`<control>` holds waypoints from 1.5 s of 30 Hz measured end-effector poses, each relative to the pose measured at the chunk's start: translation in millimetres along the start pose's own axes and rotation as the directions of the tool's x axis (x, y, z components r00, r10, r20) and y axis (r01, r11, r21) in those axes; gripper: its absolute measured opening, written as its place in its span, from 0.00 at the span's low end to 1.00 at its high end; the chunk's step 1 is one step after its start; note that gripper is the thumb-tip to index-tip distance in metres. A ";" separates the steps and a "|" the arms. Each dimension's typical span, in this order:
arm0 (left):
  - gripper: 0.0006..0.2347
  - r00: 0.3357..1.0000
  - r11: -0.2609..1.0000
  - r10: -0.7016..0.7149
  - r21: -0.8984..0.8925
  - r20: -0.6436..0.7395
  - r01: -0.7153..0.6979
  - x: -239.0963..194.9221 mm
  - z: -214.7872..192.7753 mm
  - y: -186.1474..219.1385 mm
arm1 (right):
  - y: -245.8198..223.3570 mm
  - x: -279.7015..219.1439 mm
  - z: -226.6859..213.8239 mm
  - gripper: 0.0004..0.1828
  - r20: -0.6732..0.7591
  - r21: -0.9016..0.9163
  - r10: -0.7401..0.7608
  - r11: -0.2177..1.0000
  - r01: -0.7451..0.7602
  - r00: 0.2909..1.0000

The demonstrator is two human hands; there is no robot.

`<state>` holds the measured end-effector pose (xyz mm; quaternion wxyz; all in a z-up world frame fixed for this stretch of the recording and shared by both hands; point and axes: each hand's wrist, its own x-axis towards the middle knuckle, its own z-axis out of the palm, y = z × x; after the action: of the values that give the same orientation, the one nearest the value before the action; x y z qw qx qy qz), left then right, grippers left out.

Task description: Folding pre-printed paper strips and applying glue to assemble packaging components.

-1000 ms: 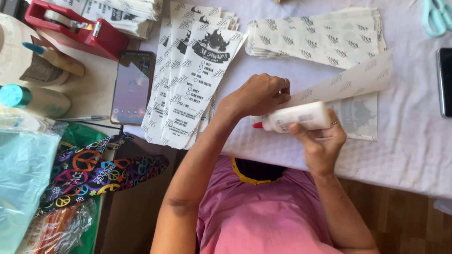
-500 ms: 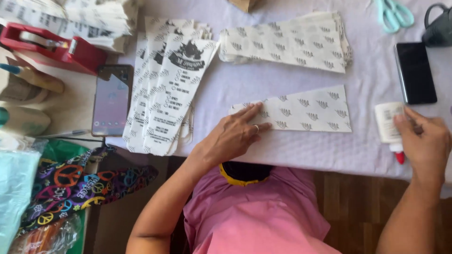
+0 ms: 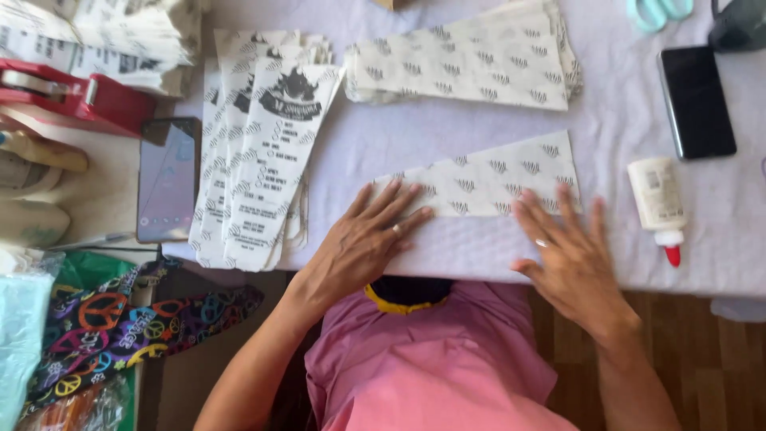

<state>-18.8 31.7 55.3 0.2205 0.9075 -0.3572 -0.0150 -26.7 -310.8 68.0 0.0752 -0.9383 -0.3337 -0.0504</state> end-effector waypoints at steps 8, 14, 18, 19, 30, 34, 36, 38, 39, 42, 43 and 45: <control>0.28 0.895 0.747 -0.401 0.496 -0.195 0.442 -32.6 11.5 29.5 | 18.9 -26.8 -5.5 0.44 -0.083 0.020 0.108 0.994 -0.107 0.991; 0.42 0.978 0.979 -0.059 0.181 -0.201 0.096 24.3 41.6 57.4 | 30.8 -29.2 -6.0 0.38 -0.077 0.069 0.123 0.991 -0.117 0.989; 0.58 0.991 0.945 -0.063 0.313 -0.119 0.098 18.6 46.9 62.2 | 65.2 -15.3 -3.3 0.19 -0.152 -0.013 0.114 0.993 -0.118 0.982; 0.38 0.971 0.946 -0.004 0.313 -0.240 0.081 10.3 40.2 69.9 | 73.4 -8.0 -1.4 0.11 -0.240 -0.113 0.096 0.986 -0.126 0.966; 0.01 0.668 0.685 -0.644 -0.670 -0.371 0.288 -53.1 -53.3 -4.3 | 79.3 161.8 27.5 0.29 -0.351 -0.027 -0.216 0.975 0.220 0.911; 0.04 0.460 0.674 -0.733 -0.446 -0.501 0.589 -68.2 -70.7 -48.2 | 67.7 149.3 32.6 0.28 -0.305 -0.187 -0.202 0.971 0.150 0.931; 0.06 0.459 0.653 -0.732 -0.329 -0.503 0.682 -71.7 -65.2 -65.0 | 58.2 124.7 29.7 0.24 -0.360 -0.263 -0.246 0.952 0.155 0.900; 0.06 0.533 0.556 -0.650 0.140 -0.542 0.820 -74.7 -52.0 -79.3 | 48.9 91.2 31.0 0.17 -0.349 -0.259 -0.192 0.960 0.103 0.917; 0.06 0.533 0.555 -0.654 0.138 -0.536 0.820 -65.4 -44.3 -77.6 | 37.9 77.5 28.8 0.17 -0.343 -0.256 -0.190 0.961 0.103 0.920; 0.06 0.573 0.480 -0.492 0.345 -0.656 0.807 -27.5 -20.4 -65.9 | 24.4 44.7 16.0 0.22 -0.189 -0.021 -0.053 0.999 0.050 0.981; 0.15 0.709 0.792 -0.413 0.158 -0.572 0.589 -12.3 -9.5 -56.6 | 29.6 37.8 7.3 0.27 -0.165 0.143 -0.005 0.989 0.029 0.986; 0.24 0.803 0.959 -0.269 -0.072 -0.532 0.273 19.9 3.3 -32.4 | 53.8 22.1 -10.7 0.35 -0.144 0.293 0.034 0.956 0.010 0.989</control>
<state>16.2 38.4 41.6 0.3036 0.9176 -0.1479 0.2095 24.0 -340.2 76.0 0.2382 -0.9125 -0.3252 -0.0695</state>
